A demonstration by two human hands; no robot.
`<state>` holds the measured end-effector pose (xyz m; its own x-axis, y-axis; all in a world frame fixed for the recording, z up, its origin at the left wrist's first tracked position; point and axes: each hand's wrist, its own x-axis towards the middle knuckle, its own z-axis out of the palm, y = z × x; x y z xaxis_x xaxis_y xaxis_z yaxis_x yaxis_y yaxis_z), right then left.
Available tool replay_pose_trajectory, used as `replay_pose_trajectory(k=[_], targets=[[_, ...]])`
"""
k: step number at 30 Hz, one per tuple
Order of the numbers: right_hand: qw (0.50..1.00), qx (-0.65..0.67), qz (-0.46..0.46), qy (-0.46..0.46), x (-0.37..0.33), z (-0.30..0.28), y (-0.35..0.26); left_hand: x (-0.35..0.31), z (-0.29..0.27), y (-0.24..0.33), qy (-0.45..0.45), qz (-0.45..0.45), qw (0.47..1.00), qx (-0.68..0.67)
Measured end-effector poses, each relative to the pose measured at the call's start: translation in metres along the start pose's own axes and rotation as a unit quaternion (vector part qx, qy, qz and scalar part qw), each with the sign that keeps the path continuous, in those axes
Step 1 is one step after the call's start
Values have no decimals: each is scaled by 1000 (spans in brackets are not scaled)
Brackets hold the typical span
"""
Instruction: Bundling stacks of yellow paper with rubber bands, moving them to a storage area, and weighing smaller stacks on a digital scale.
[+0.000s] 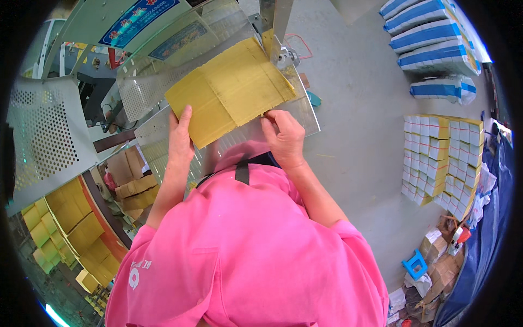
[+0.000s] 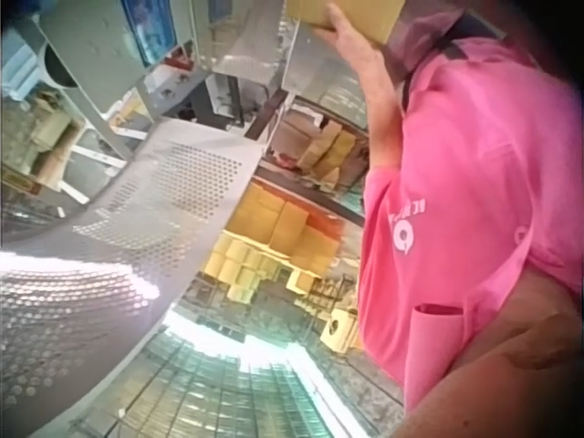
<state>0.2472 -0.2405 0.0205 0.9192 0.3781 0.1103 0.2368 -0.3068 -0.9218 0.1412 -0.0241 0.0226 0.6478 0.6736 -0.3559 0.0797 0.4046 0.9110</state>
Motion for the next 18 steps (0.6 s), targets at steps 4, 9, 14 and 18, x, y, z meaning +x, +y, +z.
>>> replay_pose_trajectory(k=[4, 9, 14, 18], targets=[[996, -55, -59, 23, -2, 4, 4, -1, 2, 2, -9, -15, 1000, 4], [992, -73, -90, 47, -6, 12, 2, -1, 0, 1, -3, -16, 1000, -4], [988, -80, -124, 50, -9, 18, 2, -3, 0, 2, 13, -34, 999, 12], [984, -95, -142, 58, -7, 18, 2, -2, -4, 0, 10, -16, 1000, 15]])
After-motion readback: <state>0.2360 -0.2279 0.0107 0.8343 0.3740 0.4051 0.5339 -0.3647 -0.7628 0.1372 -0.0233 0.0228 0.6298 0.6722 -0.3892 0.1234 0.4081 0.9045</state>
